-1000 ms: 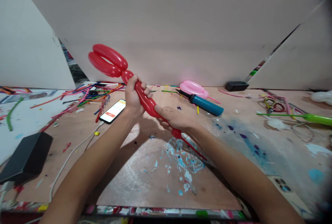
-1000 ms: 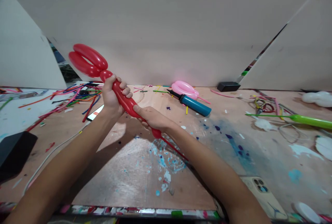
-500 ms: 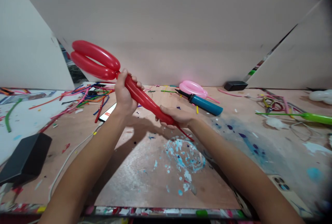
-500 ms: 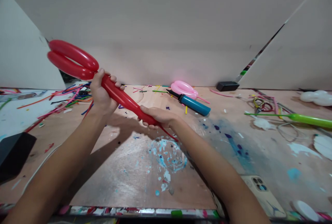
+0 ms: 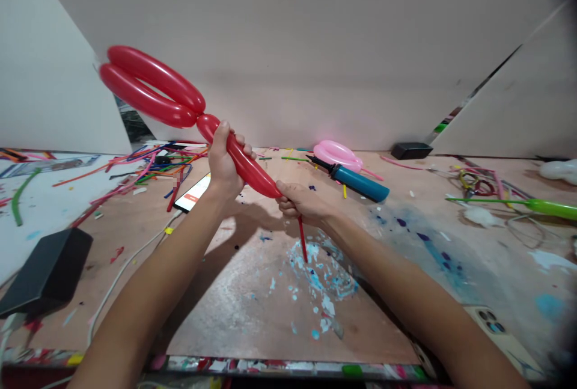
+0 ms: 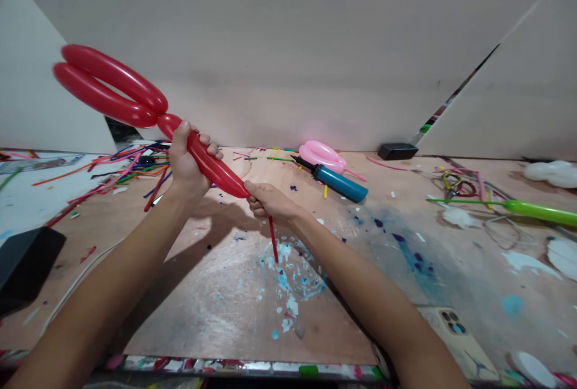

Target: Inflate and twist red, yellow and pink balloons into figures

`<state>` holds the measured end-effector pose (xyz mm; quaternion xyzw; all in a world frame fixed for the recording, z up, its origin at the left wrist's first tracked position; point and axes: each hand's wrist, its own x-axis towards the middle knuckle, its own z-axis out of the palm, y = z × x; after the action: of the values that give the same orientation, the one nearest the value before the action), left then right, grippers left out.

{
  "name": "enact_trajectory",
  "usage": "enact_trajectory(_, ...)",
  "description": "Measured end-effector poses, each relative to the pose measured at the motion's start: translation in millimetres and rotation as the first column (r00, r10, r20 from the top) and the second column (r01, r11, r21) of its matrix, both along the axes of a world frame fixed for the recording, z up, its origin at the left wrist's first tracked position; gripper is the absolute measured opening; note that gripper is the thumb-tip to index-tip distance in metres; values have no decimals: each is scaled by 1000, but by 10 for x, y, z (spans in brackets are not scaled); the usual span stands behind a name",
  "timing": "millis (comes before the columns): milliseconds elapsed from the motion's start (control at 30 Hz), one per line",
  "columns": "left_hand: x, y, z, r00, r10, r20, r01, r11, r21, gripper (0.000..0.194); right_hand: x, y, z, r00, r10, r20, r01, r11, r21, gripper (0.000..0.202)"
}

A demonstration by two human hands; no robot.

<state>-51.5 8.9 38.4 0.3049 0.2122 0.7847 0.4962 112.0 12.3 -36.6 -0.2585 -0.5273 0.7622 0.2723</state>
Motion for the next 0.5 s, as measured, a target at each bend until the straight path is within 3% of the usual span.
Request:
enact_trajectory(133, -38, 60, -46, 1000, -7, 13, 7, 1000, -11, 34, 12, 26, -42, 1000, -17, -26, 16, 999, -52, 38)
enact_trajectory(333, -55, 85, -81, 994, -108, -5, 108, 992, -67, 41, 54, 59, -109, 985, 142, 98, -130, 985, -118, 64)
enact_trajectory(500, 87, 64, -155, 988, -149, -34, 143, 981, -130, 51, -29, -63, -42, 987, 161, 16, -159, 982, -105, 62)
